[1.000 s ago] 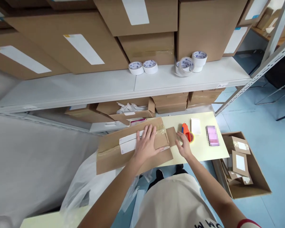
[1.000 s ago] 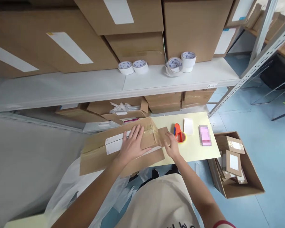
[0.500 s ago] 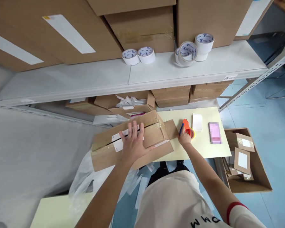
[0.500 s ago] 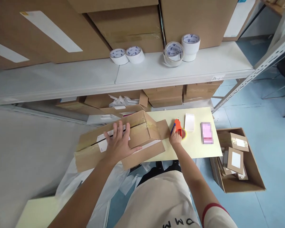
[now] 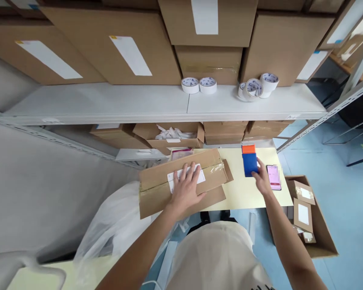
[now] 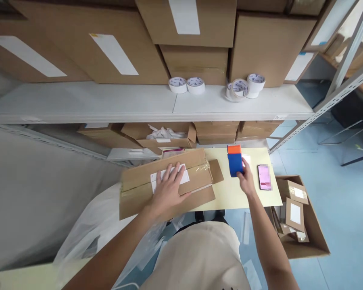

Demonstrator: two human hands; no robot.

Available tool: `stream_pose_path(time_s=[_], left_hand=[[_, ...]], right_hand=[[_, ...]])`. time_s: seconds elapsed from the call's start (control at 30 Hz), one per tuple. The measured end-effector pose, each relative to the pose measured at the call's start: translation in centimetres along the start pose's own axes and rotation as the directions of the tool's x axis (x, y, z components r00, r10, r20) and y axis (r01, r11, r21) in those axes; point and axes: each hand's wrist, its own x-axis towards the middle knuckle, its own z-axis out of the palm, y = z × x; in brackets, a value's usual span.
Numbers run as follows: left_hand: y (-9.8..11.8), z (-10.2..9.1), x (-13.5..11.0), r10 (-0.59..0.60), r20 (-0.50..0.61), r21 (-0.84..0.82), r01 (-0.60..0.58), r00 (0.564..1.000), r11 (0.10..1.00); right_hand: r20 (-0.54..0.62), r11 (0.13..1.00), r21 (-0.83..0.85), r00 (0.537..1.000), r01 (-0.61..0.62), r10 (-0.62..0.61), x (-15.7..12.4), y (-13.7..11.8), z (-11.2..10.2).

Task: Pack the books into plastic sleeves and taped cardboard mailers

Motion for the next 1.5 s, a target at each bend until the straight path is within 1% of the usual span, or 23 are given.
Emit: stream_pose_path(time_s=[0.1, 0.17, 0.2, 0.27, 0.33, 0.4, 0.47, 0.57, 0.6, 0.63, 0.67, 0.73, 0.77, 0.8, 0.83, 0.87, 0.93, 0.97, 1.03, 1.17, 1.33, 1.4, 1.5], left_hand=[[-0.2, 0.1, -0.6, 0.059, -0.023, -0.037, -0.059, 0.998, 0.998], [-0.3, 0.3, -0.9, 0.11, -0.035, -0.059, -0.112, 0.993, 0.992], [-0.3, 0.5, -1.0, 0.136, -0.04, -0.069, -0.138, 0.99, 0.988], [-0.2, 0.7, -1.1, 0.179, -0.046, -0.086, -0.182, 0.983, 0.979], [-0.1, 0.6, -1.0, 0.212, -0.043, -0.101, -0.215, 0.976, 0.971], [0.1, 0.4, -1.0, 0.228, -0.041, -0.129, -0.232, 0.973, 0.964], [0.1, 0.2, -1.0, 0.225, -0.054, -0.189, -0.231, 0.973, 0.954], [-0.5, -0.1, -1.1, 0.191, -0.101, -0.394, -0.216, 0.976, 0.893], [-0.8, 0.0, -1.0, 0.172, -0.119, -0.503, -0.209, 0.978, 0.839], [-1.2, 0.0, -0.9, 0.141, -0.138, -0.628, -0.197, 0.98, 0.753], [-1.6, 0.0, -0.7, 0.097, -0.153, -0.756, -0.18, 0.983, 0.63], [-2.1, -0.1, -0.2, -0.043, -0.137, -0.946, -0.118, 0.99, 0.302], [-2.3, -0.3, 0.1, -0.122, -0.084, -0.989, -0.068, 0.989, 0.133], [-2.4, -0.6, 0.4, -0.185, -0.005, -1.0, -0.008, 0.983, -0.016], [-2.5, -0.9, 0.8, -0.228, 0.088, -0.989, 0.057, 0.97, -0.137], [-2.5, -1.3, 1.1, -0.253, 0.182, -0.965, 0.122, 0.95, -0.233], [-2.3, -2.0, 1.5, -0.256, 0.326, -0.905, 0.222, 0.91, -0.364], [-2.3, -2.4, 1.7, -0.249, 0.37, -0.882, 0.254, 0.895, -0.396], [-2.2, -3.0, 2.0, -0.249, 0.405, -0.873, 0.291, 0.88, -0.392], [-2.4, -3.8, 2.5, -0.289, 0.403, -0.902, 0.323, 0.868, -0.288], [-2.6, -4.3, 2.7, -0.301, 0.489, -0.863, 0.402, 0.819, -0.307], [-2.3, -4.1, 2.7, -0.337, 0.461, -0.88, 0.373, 0.821, -0.294], [-2.4, -3.5, 2.4, -0.411, 0.369, -0.926, 0.292, 0.834, -0.239]], right_hand=[[-0.191, 0.994, 0.099, 0.981, 0.038, -0.018, 0.5, -5.3, -2.1], [-0.216, 0.992, 0.116, 0.976, 0.058, -0.032, 0.9, -8.8, -2.3], [-0.18, 0.991, 0.117, 0.983, 0.061, -0.039, 1.1, -10.3, -2.0], [-0.034, 0.992, 0.111, 0.998, 0.062, -0.058, 1.7, -13.0, -0.8], [0.132, 0.992, 0.099, 0.987, 0.081, -0.094, 2.6, -14.8, 0.9], [0.29, 0.992, 0.088, 0.951, 0.089, -0.111, 3.6, -15.9, 3.0], [0.416, 0.995, 0.062, 0.904, 0.082, -0.101, 4.6, -16.2, 5.0], [0.521, 0.995, -0.015, 0.85, 0.101, -0.079, 5.7, -15.8, 7.2], [0.536, 0.992, -0.038, 0.84, 0.117, -0.078, 5.9, -15.6, 7.6], [0.548, 0.99, -0.056, 0.833, 0.132, -0.08, 6.1, -15.3, 7.8], [0.556, 0.987, -0.068, 0.827, 0.145, -0.083, 6.2, -15.1, 7.9], [0.567, 0.982, -0.079, 0.818, 0.17, -0.096, 6.3, -14.7, 7.9], [0.57, 0.98, -0.083, 0.815, 0.184, -0.105, 6.3, -14.6, 7.8], [0.571, 0.977, -0.086, 0.813, 0.195, -0.113, 6.4, -14.5, 7.7], [0.572, 0.975, -0.089, 0.812, 0.203, -0.117, 6.4, -14.5, 7.6], [0.572, 0.974, -0.091, 0.812, 0.208, -0.119, 6.4, -14.5, 7.5], [0.574, 0.973, -0.098, 0.811, 0.21, -0.117, 6.4, -14.5, 7.4], [0.575, 0.972, -0.102, 0.81, 0.212, -0.116, 6.4, -14.5, 7.4], [0.576, 0.968, -0.113, 0.809, 0.223, -0.119, 6.4, -14.5, 7.3], [0.582, 0.955, -0.141, 0.802, 0.262, -0.134, 6.4, -14.5, 7.2], [0.6, 0.932, -0.163, 0.782, 0.324, -0.168, 6.2, -14.8, 6.9], [0.602, 0.923, -0.175, 0.779, 0.343, -0.175, 6.0, -15.2, 7.0], [0.608, 0.913, -0.206, 0.777, 0.353, -0.163, 5.7, -16.1, 7.0]])
